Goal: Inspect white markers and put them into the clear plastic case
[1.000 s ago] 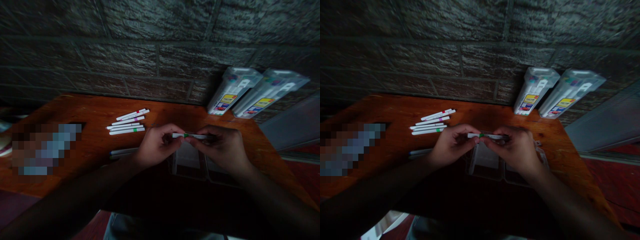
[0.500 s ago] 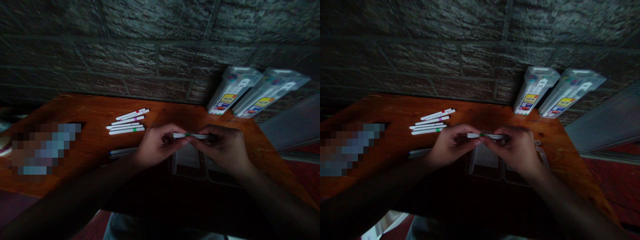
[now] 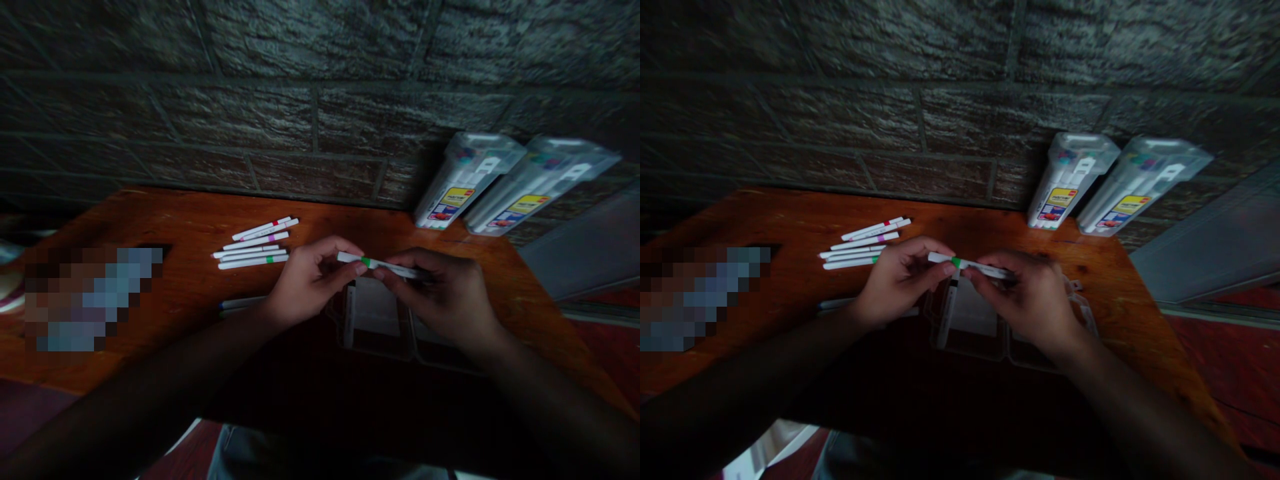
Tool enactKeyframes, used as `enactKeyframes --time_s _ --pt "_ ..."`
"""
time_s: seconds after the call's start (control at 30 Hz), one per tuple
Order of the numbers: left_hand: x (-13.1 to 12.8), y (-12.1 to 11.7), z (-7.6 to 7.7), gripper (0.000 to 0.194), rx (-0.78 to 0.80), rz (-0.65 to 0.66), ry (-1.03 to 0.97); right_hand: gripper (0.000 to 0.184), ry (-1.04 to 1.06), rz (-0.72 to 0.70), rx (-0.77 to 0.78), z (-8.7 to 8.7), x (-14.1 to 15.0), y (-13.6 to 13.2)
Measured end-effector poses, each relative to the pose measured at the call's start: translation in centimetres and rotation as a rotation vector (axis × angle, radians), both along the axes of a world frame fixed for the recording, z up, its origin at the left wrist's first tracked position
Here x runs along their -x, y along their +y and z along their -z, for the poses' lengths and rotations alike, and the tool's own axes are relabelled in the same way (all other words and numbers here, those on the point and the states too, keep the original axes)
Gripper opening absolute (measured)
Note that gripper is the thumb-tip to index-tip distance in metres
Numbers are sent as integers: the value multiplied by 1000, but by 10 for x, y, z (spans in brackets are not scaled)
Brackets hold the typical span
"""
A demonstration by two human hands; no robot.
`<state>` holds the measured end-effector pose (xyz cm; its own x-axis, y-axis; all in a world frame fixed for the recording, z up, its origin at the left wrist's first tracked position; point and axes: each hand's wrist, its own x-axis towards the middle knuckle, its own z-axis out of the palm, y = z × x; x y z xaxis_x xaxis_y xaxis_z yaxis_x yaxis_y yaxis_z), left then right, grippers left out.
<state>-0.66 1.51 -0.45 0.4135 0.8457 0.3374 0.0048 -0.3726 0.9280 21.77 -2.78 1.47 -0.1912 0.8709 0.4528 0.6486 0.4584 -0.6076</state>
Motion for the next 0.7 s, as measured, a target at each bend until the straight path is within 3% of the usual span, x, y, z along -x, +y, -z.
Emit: enactKeyframes --time_s 0.37,0.7 --pt "1 8 0 16 108 5 -105 16 232 15 114 5 1 5" --pt "1 14 -1 16 163 -44 -174 13 498 -7 237 -9 4 8"
